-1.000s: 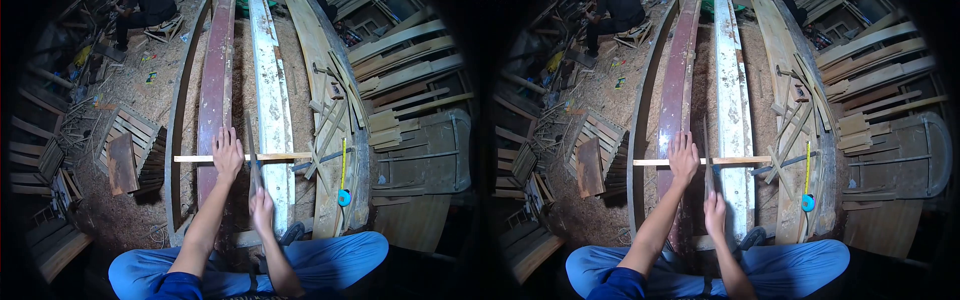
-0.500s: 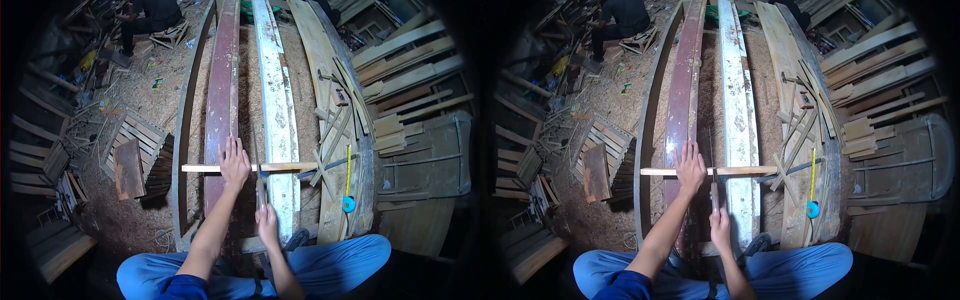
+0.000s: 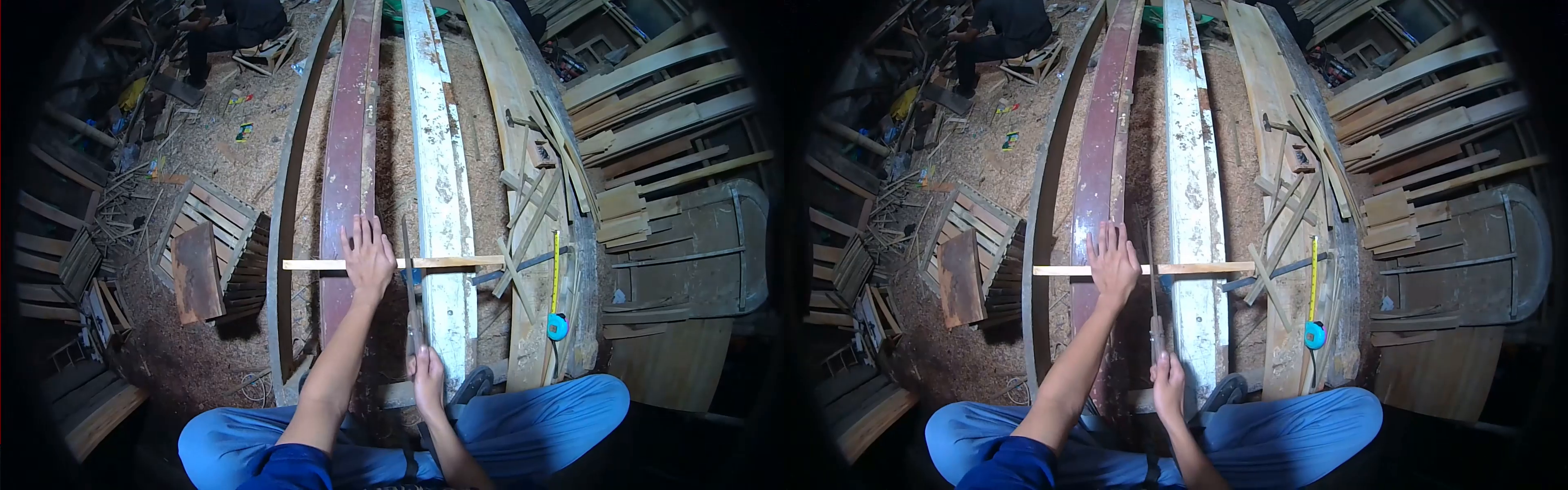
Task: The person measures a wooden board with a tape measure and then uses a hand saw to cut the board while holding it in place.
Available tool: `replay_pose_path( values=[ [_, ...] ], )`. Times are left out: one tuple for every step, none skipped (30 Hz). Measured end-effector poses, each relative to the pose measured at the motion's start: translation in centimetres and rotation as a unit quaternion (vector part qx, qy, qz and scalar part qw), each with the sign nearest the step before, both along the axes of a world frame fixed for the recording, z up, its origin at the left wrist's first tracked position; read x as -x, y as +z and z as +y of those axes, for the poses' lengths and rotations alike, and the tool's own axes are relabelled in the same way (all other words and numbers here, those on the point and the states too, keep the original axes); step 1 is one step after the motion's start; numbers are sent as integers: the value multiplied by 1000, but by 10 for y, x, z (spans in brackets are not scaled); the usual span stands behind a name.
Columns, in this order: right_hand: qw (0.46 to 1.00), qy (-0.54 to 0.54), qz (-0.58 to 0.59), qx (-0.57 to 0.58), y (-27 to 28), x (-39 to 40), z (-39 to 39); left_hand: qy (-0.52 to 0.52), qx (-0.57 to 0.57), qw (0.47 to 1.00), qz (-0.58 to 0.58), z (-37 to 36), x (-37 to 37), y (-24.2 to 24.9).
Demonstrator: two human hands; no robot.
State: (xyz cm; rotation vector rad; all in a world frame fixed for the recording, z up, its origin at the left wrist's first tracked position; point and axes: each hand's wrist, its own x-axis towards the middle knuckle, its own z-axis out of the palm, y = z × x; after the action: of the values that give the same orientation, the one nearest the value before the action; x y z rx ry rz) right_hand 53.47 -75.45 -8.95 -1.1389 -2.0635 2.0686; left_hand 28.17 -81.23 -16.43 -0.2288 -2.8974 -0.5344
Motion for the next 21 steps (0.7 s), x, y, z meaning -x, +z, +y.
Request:
replay_pose_path(
  values=[
    [999,-27,-3,27,-4,13,0,10,16,1000,6,1,0,-2],
    [999,-29,-2,30,-5,35,3,8,18,1000,7,1,1,-2],
    [1000,11,12,-18,-8,59,6,2,19,1000,12,0,2,-2],
    [996,51,25,-67,-11,69,6,-4,19,1000,16,-2,1,-3],
    [995,54,26,-82,-14,67,4,-6,21,1000,16,-3,-1,-4],
    [995,52,28,-83,-11,55,2,-1,15,1000,9,-2,0,-4],
    [995,48,13,-81,-3,33,-1,11,6,1000,2,0,1,-4],
    [996,44,-3,-78,1,10,-2,17,3,1000,1,0,2,-3],
    [1000,14,-4,-26,-4,-9,-4,15,4,1000,1,-1,2,0],
    [1000,12,-7,-27,-2,-9,-2,11,4,1000,-1,0,-1,-1],
    [997,-14,-33,-61,-2,-6,3,7,2,1000,-3,2,0,-1],
    [993,-39,-55,-95,-3,0,6,8,6,1000,1,3,4,-1],
    [993,-41,-53,-93,-3,9,5,13,12,1000,6,2,11,0],
    [986,-32,-54,-152,0,18,3,15,15,1000,7,0,18,-1],
    [975,-23,-58,-212,5,22,2,17,18,1000,8,0,22,-3],
    [959,-16,-62,-274,14,25,2,16,17,1000,9,4,23,-4],
    [974,-22,-33,-225,34,28,-4,15,6,1000,5,5,21,-2],
    [983,-4,-41,-177,39,25,-5,13,1,1000,3,6,16,1],
    [961,32,3,-273,39,28,-5,13,-5,1000,-4,5,12,0],
    [928,69,49,-363,38,32,-5,13,-9,1000,-10,4,10,0],
    [929,69,50,-359,37,37,-4,11,-15,1000,6,3,11,-3]
  ],
)
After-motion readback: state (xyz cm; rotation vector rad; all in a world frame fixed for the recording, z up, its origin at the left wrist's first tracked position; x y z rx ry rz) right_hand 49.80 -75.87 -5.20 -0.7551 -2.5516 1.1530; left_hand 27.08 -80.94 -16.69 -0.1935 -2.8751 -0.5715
